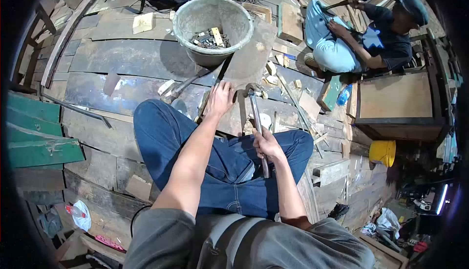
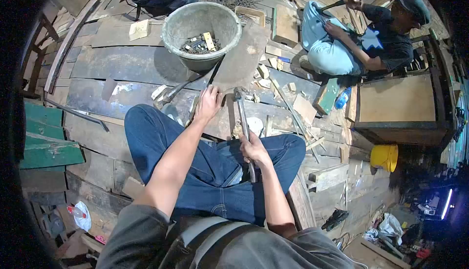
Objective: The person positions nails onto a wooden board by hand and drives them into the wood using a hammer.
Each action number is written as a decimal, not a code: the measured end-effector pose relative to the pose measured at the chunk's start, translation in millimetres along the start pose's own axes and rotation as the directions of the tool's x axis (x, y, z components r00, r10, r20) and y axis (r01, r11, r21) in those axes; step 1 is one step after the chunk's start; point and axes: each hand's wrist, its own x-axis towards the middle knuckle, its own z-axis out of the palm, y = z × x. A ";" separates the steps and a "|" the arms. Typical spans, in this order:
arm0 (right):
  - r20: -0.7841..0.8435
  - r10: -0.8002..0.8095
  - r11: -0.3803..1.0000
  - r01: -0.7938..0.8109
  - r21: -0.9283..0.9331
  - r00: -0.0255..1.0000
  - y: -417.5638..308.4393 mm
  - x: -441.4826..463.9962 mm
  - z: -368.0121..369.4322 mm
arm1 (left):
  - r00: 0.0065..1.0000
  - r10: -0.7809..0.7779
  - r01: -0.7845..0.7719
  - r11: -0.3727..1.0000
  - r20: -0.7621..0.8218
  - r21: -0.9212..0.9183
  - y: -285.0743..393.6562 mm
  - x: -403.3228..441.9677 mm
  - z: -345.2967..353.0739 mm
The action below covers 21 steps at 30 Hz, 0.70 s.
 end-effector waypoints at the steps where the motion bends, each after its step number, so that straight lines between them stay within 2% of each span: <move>1: 0.032 0.035 0.998 -0.036 0.044 0.999 -2.1 -1.0 -0.3 | 1.000 0.007 -0.007 1.000 -0.006 0.005 -1.1 0.0 0.5; 13: -0.020 0.036 0.998 -0.036 0.044 0.999 7.7 8.8 -3.0 | 1.000 0.002 -0.001 0.999 -0.014 0.051 -2.5 -3.0 4.0; 17: -0.052 -0.002 0.997 -0.003 -0.079 0.999 8.4 10.4 1.2 | 0.999 -0.035 0.035 0.998 -0.015 0.056 -5.9 -2.7 11.1; 21: -0.015 0.027 0.999 -0.027 -0.022 1.000 5.7 10.7 -2.2 | 1.000 -0.015 0.012 0.992 0.023 0.127 -7.5 -1.4 9.0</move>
